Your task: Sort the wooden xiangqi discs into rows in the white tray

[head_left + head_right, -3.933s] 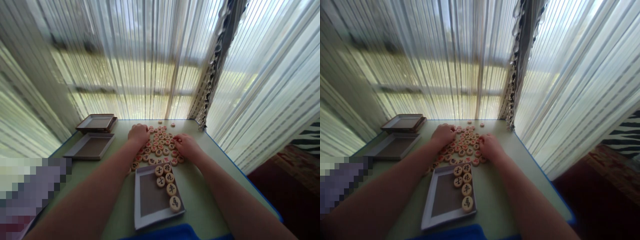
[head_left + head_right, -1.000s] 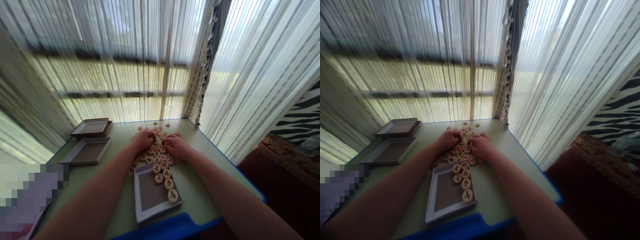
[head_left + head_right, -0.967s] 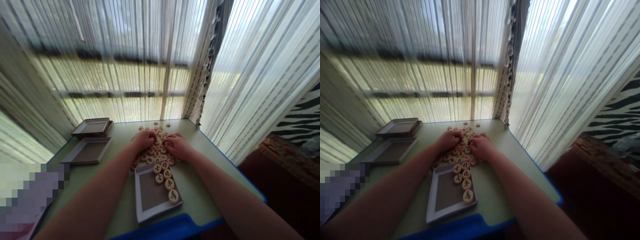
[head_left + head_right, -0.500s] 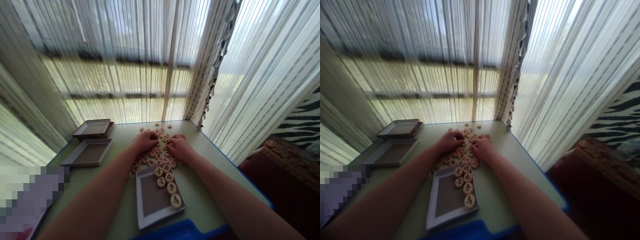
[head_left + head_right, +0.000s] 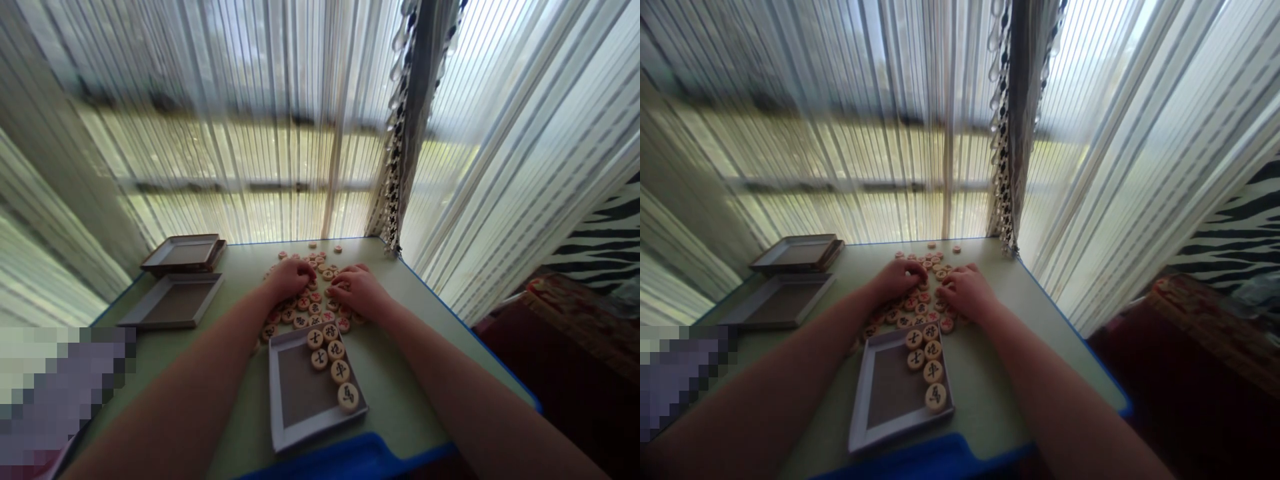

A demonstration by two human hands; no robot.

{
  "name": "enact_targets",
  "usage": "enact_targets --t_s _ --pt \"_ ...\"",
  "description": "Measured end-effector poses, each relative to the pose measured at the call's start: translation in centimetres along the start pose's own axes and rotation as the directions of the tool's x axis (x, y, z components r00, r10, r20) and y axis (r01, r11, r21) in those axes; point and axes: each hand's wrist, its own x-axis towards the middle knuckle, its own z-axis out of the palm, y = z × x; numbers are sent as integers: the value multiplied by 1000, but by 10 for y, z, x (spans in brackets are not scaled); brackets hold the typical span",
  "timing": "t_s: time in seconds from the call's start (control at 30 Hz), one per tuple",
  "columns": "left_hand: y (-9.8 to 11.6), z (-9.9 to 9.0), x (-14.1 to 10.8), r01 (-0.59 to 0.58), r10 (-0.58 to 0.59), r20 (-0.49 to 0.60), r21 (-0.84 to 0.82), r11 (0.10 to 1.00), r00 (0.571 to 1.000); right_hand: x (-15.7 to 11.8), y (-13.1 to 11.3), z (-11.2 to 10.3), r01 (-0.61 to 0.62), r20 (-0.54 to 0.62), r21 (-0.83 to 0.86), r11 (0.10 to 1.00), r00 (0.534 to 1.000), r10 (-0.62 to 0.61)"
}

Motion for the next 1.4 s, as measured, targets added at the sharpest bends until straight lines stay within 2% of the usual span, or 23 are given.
enact_targets --t_s 0.1,0.2,0.27,0.37,0.47,0.57,0.67,0.73,0.8,0.87,0.93,1.03,1.13,1.2,1.27,1.4 --pt "1 0 0 26 -26 0 -4 1000 1000 4 -1 3 -23 -36 -21 999 999 23" --pt "2 -1 -1 63 -65 -20 -77 995 998 7 -3 8 -19 45 -67 998 999 22" --pt "3 -3 0 91 -105 -72 -174 981 992 7 -4 9 15 97 -63 998 995 -9" --pt "4 -7 2 124 -215 -197 -394 911 957 5 -7 7 64 75 -30 998 995 -61" --pt "4 -11 5 123 -346 -313 -557 821 885 4 -6 6 73 36 -17 997 997 -73" --pt "-3 -18 6 156 -483 -415 -613 775 771 3 -4 7 71 43 -4 997 997 -71" --pt "-14 -24 4 184 -539 -543 -573 798 644 3 -3 9 98 54 40 994 993 -101" --pt "-23 -27 2 219 -497 -609 -475 853 618 2 -4 10 115 44 59 992 992 -117" --pt "-30 -27 1 274 -444 -612 -355 894 654 0 -6 12 117 30 65 991 992 -119" --pt "-37 -25 2 333 -447 -575 -300 894 685 -1 -6 12 103 16 65 992 994 -105" --pt "-43 -22 4 364 -508 -537 -358 860 674 -1 -8 11 80 5 65 995 997 -81" --pt "-55 -20 7 337 -597 -459 -529 779 658 3 -13 11 54 -11 75 996 998 -54" --pt "-61 -21 9 340 -580 -423 -517 786 697 11 -20 13 2 -6 69 998 1000 -2" --pt "-60 -21 8 375 -549 -396 -436 818 736 19 -23 17 -25 50 29 999 998 23" --pt "-57 -21 8 401 -536 -324 -399 825 780 25 -23 19 -21 116 -12 1000 993 22" --pt "-48 -21 8 408 -555 -185 -500 763 811 28 -20 17 28 123 -35 999 992 -24"
